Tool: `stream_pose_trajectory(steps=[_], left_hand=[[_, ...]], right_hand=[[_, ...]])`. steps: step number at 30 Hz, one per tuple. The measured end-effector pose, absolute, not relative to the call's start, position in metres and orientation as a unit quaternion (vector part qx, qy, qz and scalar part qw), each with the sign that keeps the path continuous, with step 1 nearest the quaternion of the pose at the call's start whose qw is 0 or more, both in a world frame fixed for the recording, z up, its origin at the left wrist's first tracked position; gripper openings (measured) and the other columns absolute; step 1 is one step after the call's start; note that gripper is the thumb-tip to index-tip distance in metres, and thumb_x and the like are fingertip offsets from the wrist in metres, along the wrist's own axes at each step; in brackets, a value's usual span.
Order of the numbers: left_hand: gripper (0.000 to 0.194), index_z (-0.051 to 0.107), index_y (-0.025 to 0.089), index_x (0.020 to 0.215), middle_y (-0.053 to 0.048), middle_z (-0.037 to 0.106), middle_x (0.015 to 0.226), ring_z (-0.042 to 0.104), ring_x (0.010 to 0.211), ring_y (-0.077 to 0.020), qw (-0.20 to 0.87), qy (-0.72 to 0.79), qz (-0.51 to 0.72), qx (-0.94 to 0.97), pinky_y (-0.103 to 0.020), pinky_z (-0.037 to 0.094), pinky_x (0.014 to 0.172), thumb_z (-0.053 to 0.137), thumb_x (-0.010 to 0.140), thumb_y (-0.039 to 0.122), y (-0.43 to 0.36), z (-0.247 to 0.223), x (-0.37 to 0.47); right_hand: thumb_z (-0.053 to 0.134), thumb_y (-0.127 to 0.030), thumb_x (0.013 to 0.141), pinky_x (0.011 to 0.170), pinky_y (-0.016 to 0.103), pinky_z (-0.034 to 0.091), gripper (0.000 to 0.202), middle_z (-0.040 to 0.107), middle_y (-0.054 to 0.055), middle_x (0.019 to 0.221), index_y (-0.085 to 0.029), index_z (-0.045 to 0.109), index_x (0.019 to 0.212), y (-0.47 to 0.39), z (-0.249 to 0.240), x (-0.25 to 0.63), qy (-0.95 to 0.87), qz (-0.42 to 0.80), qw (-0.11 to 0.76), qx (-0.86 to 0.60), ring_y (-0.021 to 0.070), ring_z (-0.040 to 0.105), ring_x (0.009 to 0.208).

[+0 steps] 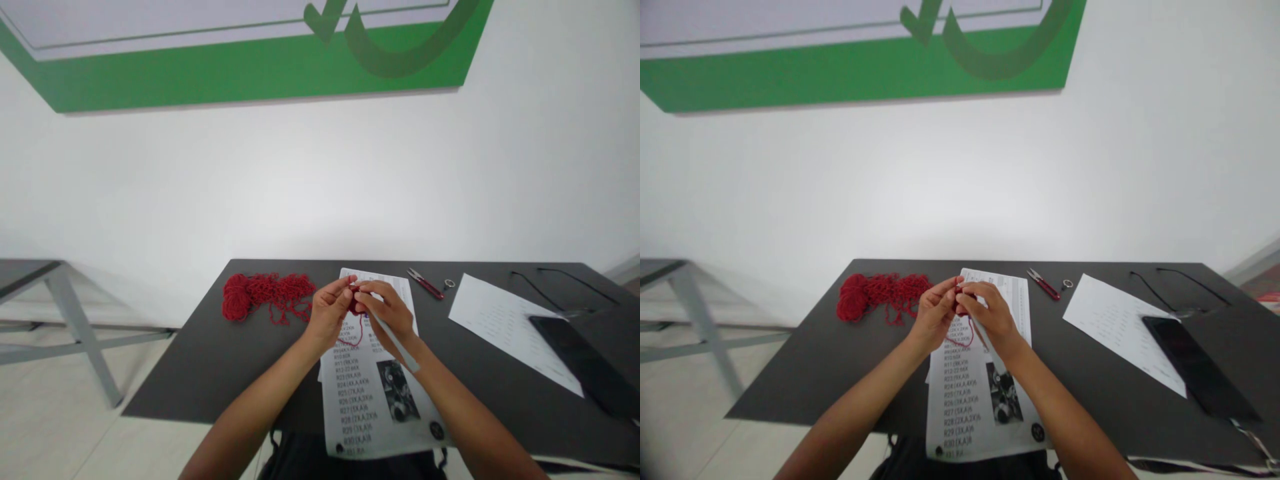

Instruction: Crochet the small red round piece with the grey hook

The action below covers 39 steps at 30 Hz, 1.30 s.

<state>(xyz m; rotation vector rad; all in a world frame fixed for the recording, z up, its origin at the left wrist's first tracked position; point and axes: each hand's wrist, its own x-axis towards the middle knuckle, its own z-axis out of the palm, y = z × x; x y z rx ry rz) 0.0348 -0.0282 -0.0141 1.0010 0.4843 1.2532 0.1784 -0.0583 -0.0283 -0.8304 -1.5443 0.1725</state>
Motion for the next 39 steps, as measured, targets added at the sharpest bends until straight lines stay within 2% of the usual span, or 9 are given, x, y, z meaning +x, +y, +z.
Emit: stream_pose_trajectory(steps=[4, 9, 14, 17, 21, 24, 30, 33, 39], left_hand=[[0.050, 0.076, 0.015, 0.113, -0.007, 0.079, 0.086, 0.071, 0.073, -0.0161, 0.579, 0.242, 0.582, 0.517, -0.028, 0.059, 0.067, 0.090, 0.069, 0.035, -0.018, -0.014, 0.026], [0.041, 0.074, 0.015, 0.118, -0.001, 0.074, 0.078, 0.065, 0.064, -0.0109, 0.412, 0.264, 0.603, 0.630, -0.024, 0.057, 0.062, 0.079, 0.079, 0.027, -0.006, -0.013, 0.014], [0.036, 0.073, 0.017, 0.120, -0.001, 0.073, 0.080, 0.067, 0.070, -0.0119, 0.250, 0.310, 0.606, 0.689, -0.024, 0.058, 0.070, 0.070, 0.084, 0.017, -0.001, -0.013, 0.010], [0.034, 0.074, 0.019, 0.119, -0.001, 0.073, 0.082, 0.068, 0.071, -0.0125, 0.217, 0.322, 0.603, 0.697, -0.025, 0.058, 0.073, 0.068, 0.085, 0.015, -0.001, -0.014, 0.009], [0.031, 0.075, 0.019, 0.117, 0.000, 0.072, 0.080, 0.067, 0.069, -0.0124, 0.213, 0.333, 0.603, 0.693, -0.024, 0.057, 0.070, 0.066, 0.087, 0.016, -0.001, -0.014, 0.010], [0.028, 0.075, 0.019, 0.115, 0.000, 0.070, 0.079, 0.066, 0.068, -0.0118, 0.195, 0.330, 0.604, 0.699, -0.023, 0.056, 0.069, 0.066, 0.088, 0.015, -0.001, -0.014, 0.010], [0.029, 0.074, 0.020, 0.118, -0.001, 0.072, 0.081, 0.066, 0.070, -0.0114, 0.141, 0.277, 0.602, 0.735, -0.021, 0.055, 0.067, 0.068, 0.089, 0.016, -0.004, -0.017, 0.011], [0.027, 0.075, 0.020, 0.116, -0.001, 0.072, 0.080, 0.066, 0.070, -0.0118, 0.128, 0.260, 0.604, 0.742, -0.021, 0.054, 0.066, 0.070, 0.089, 0.019, -0.009, -0.018, 0.014], [0.027, 0.077, 0.022, 0.114, -0.005, 0.075, 0.085, 0.069, 0.074, -0.0155, 0.212, 0.311, 0.618, 0.691, -0.026, 0.057, 0.069, 0.072, 0.088, 0.027, -0.020, -0.023, 0.023]], right_hand=[[0.063, -0.030, 0.097, 0.088, 0.043, 0.063, 0.015, 0.077, 0.005, 0.111, -0.029, 0.075, 0.105, -0.056, -0.019, 0.174, -0.673, 0.107, 0.658, -0.322, 0.0226, 0.074, 0.102], [0.069, -0.033, 0.092, 0.096, 0.049, 0.059, 0.005, 0.081, 0.002, 0.101, -0.029, 0.072, 0.090, -0.052, -0.012, 0.174, -0.684, 0.073, 0.626, -0.367, 0.0234, 0.075, 0.097], [0.067, -0.028, 0.092, 0.097, 0.049, 0.055, 0.003, 0.080, 0.003, 0.106, -0.028, 0.070, 0.092, -0.050, -0.020, 0.171, -0.717, 0.032, 0.565, -0.408, 0.0240, 0.073, 0.101], [0.062, -0.029, 0.095, 0.101, 0.051, 0.053, 0.009, 0.079, 0.004, 0.110, -0.028, 0.070, 0.097, -0.052, -0.023, 0.167, -0.722, 0.033, 0.552, -0.416, 0.0248, 0.073, 0.104], [0.057, -0.042, 0.097, 0.103, 0.050, 0.052, 0.027, 0.079, 0.005, 0.107, -0.029, 0.070, 0.117, -0.058, -0.023, 0.165, -0.671, 0.125, 0.571, -0.455, 0.0277, 0.068, 0.117], [0.060, -0.049, 0.095, 0.104, 0.051, 0.050, 0.030, 0.078, 0.007, 0.111, -0.028, 0.073, 0.111, -0.058, -0.022, 0.167, -0.619, 0.229, 0.600, -0.451, 0.0304, 0.063, 0.126], [0.069, -0.053, 0.088, 0.080, 0.039, 0.058, 0.029, 0.076, 0.003, 0.087, -0.024, 0.071, 0.088, -0.045, -0.021, 0.173, -0.498, 0.503, 0.643, -0.292, 0.0205, 0.071, 0.080], [0.071, -0.050, 0.088, 0.078, 0.034, 0.056, 0.026, 0.072, 0.002, 0.088, -0.025, 0.073, 0.085, -0.041, -0.019, 0.177, -0.537, 0.452, 0.650, -0.291, 0.0187, 0.068, 0.082], [0.062, -0.037, 0.096, 0.084, 0.037, 0.058, 0.016, 0.070, 0.005, 0.098, -0.027, 0.075, 0.091, -0.045, -0.023, 0.175, -0.665, 0.160, 0.625, -0.376, 0.0205, 0.068, 0.092]])
